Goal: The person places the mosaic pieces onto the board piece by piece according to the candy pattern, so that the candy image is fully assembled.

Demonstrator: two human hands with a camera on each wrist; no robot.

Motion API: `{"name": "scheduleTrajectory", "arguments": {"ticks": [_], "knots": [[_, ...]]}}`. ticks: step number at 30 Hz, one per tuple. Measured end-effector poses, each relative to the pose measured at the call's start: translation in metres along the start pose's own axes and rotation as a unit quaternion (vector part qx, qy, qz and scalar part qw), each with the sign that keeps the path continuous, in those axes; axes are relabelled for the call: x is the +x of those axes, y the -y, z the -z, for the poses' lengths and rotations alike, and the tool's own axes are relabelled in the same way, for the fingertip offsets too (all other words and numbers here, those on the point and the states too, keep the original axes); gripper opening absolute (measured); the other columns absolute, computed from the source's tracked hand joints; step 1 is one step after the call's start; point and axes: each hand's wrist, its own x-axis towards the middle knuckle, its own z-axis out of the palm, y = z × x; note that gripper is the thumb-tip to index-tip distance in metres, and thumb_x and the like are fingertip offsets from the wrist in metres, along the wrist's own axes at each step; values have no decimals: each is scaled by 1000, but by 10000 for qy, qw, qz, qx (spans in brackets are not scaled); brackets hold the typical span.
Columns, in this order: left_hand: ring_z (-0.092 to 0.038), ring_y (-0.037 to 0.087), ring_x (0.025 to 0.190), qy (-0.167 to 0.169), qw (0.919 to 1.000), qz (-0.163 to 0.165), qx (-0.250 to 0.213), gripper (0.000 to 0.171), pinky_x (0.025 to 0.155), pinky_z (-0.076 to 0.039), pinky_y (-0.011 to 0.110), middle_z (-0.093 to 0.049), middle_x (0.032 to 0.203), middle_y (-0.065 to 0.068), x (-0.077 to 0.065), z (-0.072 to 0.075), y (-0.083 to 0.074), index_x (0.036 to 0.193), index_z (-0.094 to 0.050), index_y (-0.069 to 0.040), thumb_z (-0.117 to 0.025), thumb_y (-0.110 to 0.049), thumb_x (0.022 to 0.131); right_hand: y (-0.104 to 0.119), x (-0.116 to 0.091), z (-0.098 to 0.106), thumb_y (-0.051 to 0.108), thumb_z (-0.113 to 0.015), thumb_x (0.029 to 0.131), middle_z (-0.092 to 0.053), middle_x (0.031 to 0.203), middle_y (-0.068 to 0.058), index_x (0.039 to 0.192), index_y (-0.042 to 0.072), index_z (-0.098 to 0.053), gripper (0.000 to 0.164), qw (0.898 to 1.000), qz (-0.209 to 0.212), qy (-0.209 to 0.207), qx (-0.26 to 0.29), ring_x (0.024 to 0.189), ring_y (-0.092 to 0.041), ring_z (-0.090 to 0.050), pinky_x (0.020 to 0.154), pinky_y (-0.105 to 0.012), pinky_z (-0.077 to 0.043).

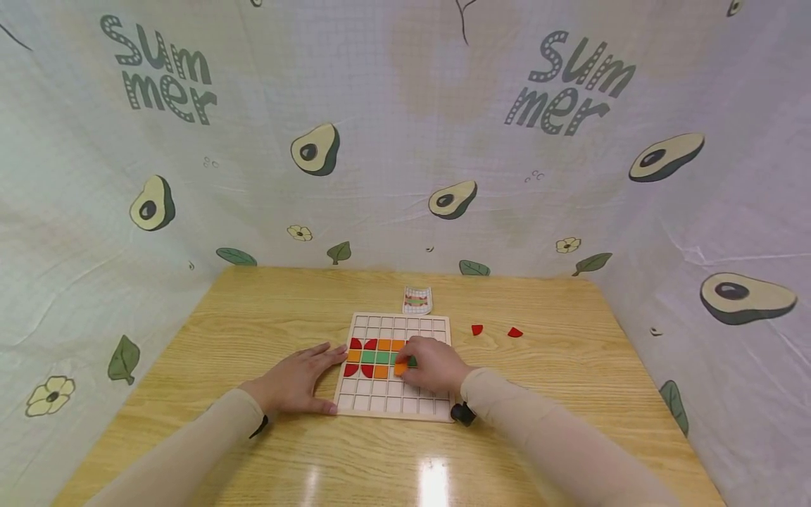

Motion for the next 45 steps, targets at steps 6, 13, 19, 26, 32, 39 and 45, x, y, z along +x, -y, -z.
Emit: {"name": "scheduleTrajectory", "arguments": {"ticks": [6, 13, 19, 26, 32, 39, 45], "knots": [[-26, 31, 146, -29, 10000, -81, -29, 103, 110, -30, 57, -30, 161, -4, -1, -1, 1, 156, -37, -19, -65, -76, 75, 4, 3, -6, 16, -72, 83, -62, 98, 12, 106, 19, -77, 23, 9995, 109, 6, -309, 82, -5, -57, 75, -28, -51], [-27, 32, 146, -76, 9999, -98, -46, 102, 109, -31, 58, -31, 161, -3, -1, 0, 1, 156, -38, -19, -65, -76, 76, 6, 4, -8, 17, -73, 83, -63, 101, 12, 106, 19, -76, 23, 9989, 100, -39, -460, 88, -7, -59, 79, -31, -52], [-27, 31, 146, -57, 9999, -86, -42, 102, 109, -30, 58, -30, 161, -4, -1, 1, 1, 156, -37, -19, -65, -76, 76, 6, 4, -9, 19, -73, 83, -63, 100, 12, 106, 19, -76, 23, 9987, 150, -64, -474, 87, -7, -59, 79, -30, -52], [-27, 32, 146, -91, 9998, -123, -83, 101, 109, -30, 59, -31, 161, -2, -2, 4, -1, 156, -38, -18, -67, -74, 76, 9, 4, -8, 22, -75, 86, -63, 102, 10, 107, 17, -75, 22, 9985, 199, -73, -498, 88, -10, -60, 79, -31, -52], [-26, 31, 146, -96, 9999, -125, -34, 101, 110, -29, 57, -31, 161, -3, -2, 3, 0, 156, -38, -19, -66, -75, 76, 8, 3, -7, 24, -75, 86, -62, 102, 11, 107, 20, -75, 21, 9984, 176, -131, -527, 86, -9, -61, 76, -30, -52], [-27, 32, 146, -118, 9998, -136, -31, 102, 110, -30, 57, -31, 161, -2, -2, 3, 1, 156, -38, -18, -65, -76, 76, -1, -2, 8, 23, -74, 87, -63, 102, 10, 107, 19, -75, 20, 9987, -46, -213, -469, 86, -11, -59, 75, -29, -51], [-26, 31, 146, -47, 9999, -89, -21, 102, 110, -29, 57, -31, 161, -3, -2, 0, 2, 156, -38, -20, -64, -77, 75, -27, -18, 27, 22, -75, 87, -63, 104, 9, 109, 18, -75, 23, 9960, -573, -450, -516, 80, -9, -55, 72, -31, -50]]}}
